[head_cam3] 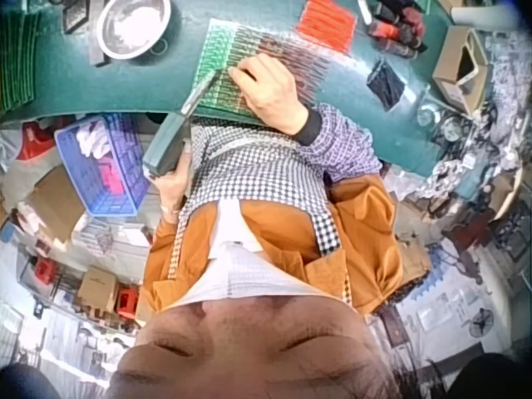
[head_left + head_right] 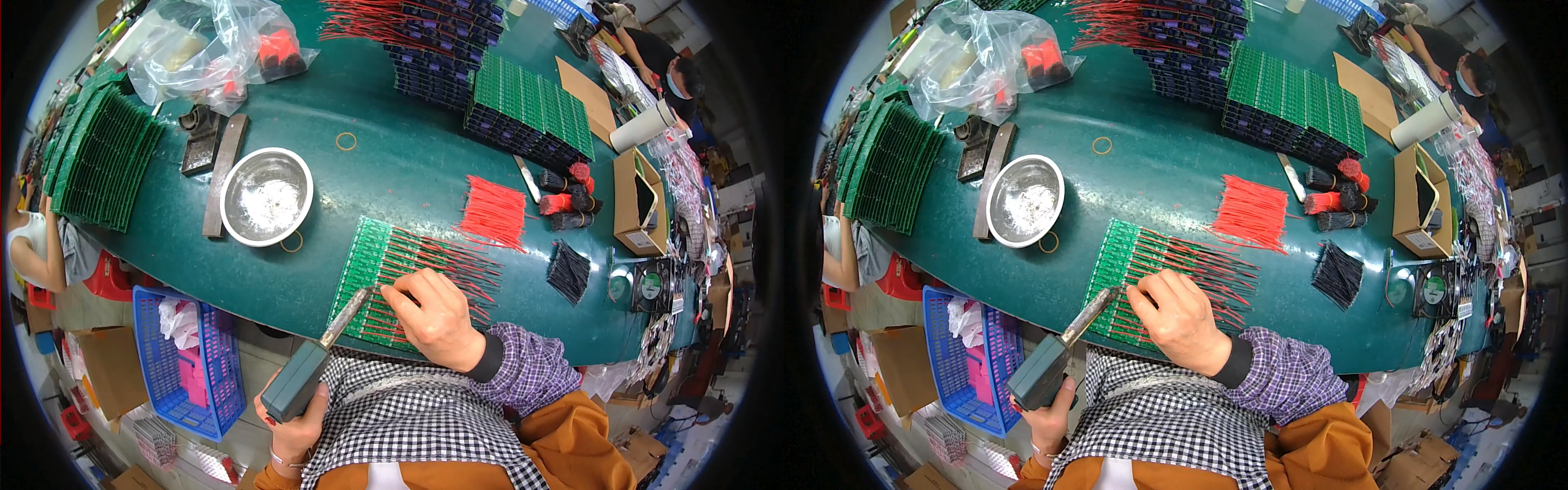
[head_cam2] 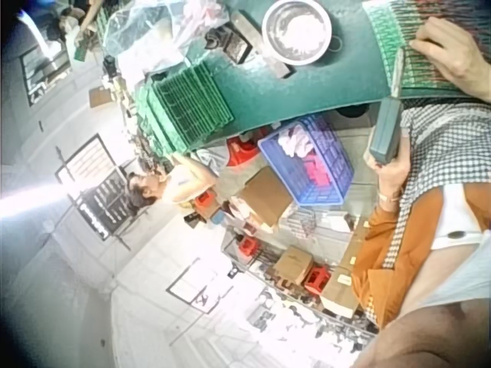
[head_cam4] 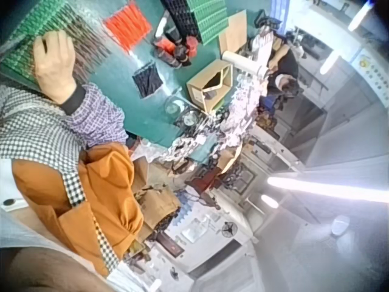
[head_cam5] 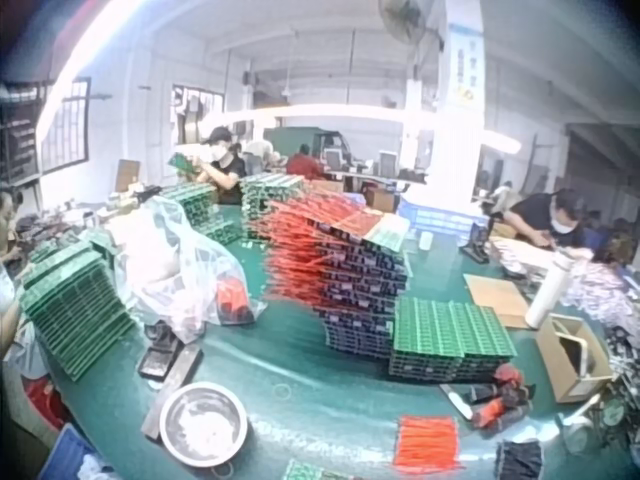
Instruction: The person aligns red wires onto a circuit board panel by hand and solders them using a soldering gun.
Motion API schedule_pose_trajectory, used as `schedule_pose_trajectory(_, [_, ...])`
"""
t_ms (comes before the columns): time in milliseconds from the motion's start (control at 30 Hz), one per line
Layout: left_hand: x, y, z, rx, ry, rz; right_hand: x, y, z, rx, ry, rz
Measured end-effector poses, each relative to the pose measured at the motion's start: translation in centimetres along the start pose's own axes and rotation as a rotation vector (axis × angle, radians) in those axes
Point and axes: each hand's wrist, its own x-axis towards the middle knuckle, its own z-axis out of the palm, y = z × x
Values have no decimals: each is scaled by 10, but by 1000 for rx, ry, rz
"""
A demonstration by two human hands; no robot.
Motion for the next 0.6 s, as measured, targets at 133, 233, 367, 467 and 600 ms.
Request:
schedule_pose_trajectory(133, [-5, -4, 2, 25, 29, 25, 2, 0, -1, -6, -6, -4])
schedule_pose_trajectory(233, [-10, -6, -1, 29, 37, -2, 0, 1, 1, 12, 11, -4])
schedule_pose_trajectory(367, [-16, -6, 1, 85, 91, 0, 1, 1, 0, 7, 11, -7])
schedule_pose_trajectory(467, [-15, -7, 3, -6, 98, -72, 1, 0, -1, 2, -4, -7])
schedule_pose_trajectory(600, [-24, -16, 5, 51, 97, -59, -1, 0, 0, -16, -15, -10])
